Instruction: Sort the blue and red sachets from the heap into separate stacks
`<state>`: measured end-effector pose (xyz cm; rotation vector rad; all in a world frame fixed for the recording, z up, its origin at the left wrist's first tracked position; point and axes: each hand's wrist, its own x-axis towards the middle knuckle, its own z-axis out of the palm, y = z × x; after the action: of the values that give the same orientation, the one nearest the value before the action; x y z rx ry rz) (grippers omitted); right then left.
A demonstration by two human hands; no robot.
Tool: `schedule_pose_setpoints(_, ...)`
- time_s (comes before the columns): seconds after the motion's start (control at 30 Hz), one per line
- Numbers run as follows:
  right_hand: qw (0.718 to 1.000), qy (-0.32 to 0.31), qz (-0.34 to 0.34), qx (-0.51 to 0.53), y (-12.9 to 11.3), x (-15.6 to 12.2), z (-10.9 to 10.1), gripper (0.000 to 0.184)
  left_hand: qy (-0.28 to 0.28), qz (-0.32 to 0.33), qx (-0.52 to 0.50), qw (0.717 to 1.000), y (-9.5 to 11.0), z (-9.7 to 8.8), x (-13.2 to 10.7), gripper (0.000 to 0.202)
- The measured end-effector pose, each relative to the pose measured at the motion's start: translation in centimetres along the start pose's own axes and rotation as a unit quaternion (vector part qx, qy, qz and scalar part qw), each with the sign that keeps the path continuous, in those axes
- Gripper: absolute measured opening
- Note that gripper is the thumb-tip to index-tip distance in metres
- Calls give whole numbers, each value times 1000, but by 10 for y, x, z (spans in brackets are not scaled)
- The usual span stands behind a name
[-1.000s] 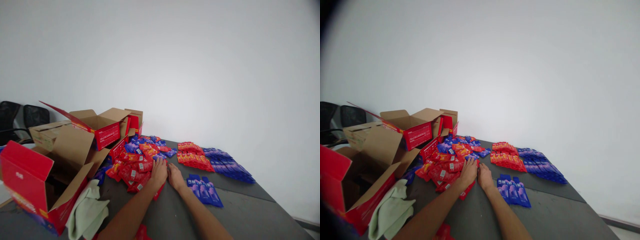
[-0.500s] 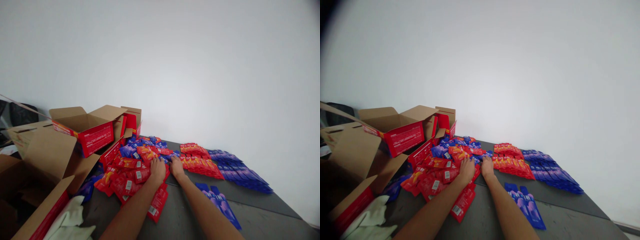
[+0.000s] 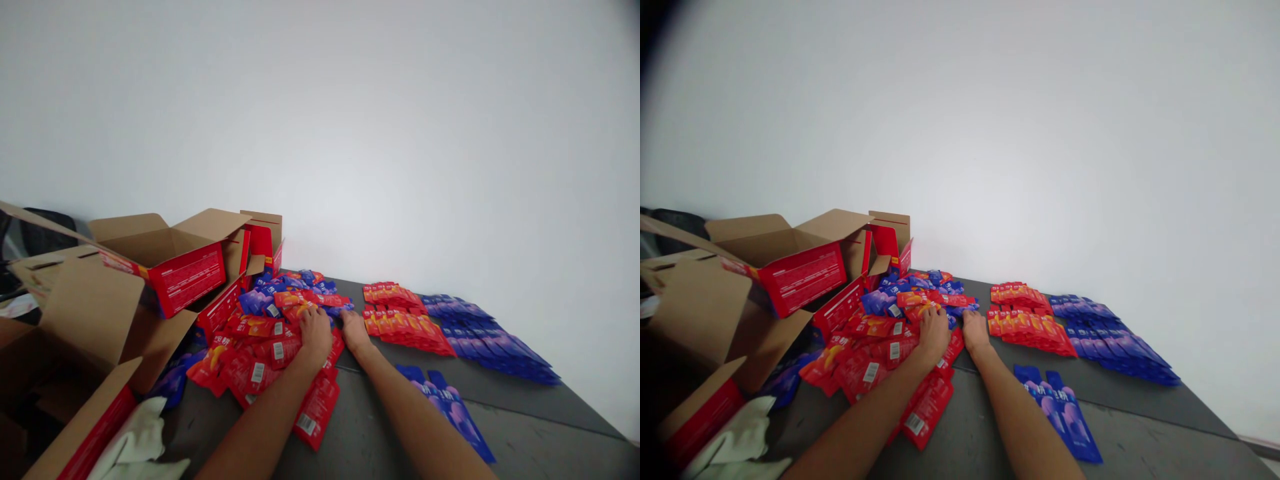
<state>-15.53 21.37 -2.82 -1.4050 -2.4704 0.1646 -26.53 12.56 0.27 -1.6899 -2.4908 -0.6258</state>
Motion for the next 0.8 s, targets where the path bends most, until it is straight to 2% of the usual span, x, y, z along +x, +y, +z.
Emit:
schedule_pose_setpoints(0.2,1000,11,5,-9,0,-5,0,29,-5,16,-27,999,-7,-5,1,42)
schedule_pose_setpoints(0.37,1000,17,21,-10,-2,0,4,43,17,15,-68,997,-13,-10,-4,39)
schedule_pose_setpoints(0.53,999,-14,43,-13,-6,9,4,28,15,7,-102,995,-17,-19,-16,36)
schedule_pose_setpoints(0.8,1000,1,-7,2,-11,-16,-1,37,36,1,-168,985,-23,-45,-35,37)
